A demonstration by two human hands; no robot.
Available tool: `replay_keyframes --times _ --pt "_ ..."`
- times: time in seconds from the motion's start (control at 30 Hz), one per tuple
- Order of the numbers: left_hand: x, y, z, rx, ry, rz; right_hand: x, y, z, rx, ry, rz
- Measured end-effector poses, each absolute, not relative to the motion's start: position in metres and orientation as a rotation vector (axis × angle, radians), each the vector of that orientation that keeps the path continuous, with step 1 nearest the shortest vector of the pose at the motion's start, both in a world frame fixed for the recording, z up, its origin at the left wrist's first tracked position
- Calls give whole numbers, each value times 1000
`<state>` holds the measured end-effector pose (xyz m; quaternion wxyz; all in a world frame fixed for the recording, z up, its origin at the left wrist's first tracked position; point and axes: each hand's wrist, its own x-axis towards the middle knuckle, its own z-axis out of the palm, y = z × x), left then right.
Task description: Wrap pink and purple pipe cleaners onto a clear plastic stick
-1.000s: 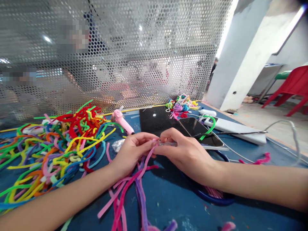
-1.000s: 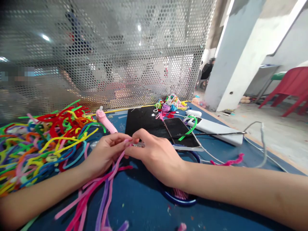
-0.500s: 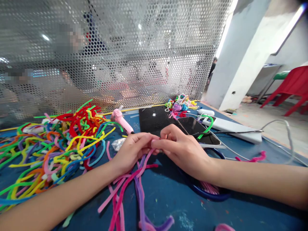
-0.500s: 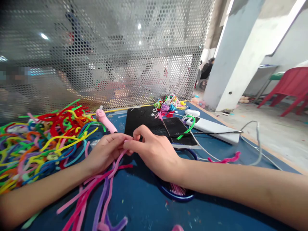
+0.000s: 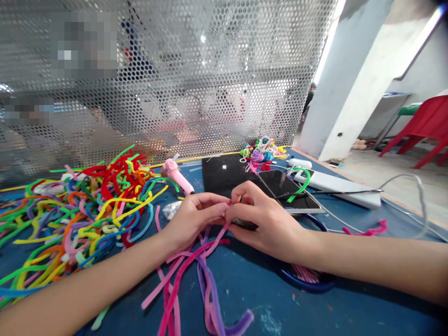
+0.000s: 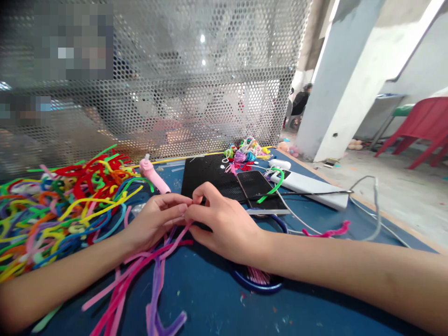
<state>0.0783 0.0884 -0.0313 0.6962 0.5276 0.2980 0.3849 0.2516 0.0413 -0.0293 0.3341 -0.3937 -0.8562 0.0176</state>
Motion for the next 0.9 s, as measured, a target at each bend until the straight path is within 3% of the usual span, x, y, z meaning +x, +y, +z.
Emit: replay_keyframes --times 0.6,0.9 --pt "75 89 -29 1736 698 892 254 49 -30 -996 -2065 382" --pt "71 80 -29 2131 805 935 251 48 -30 -910 -2022 310"
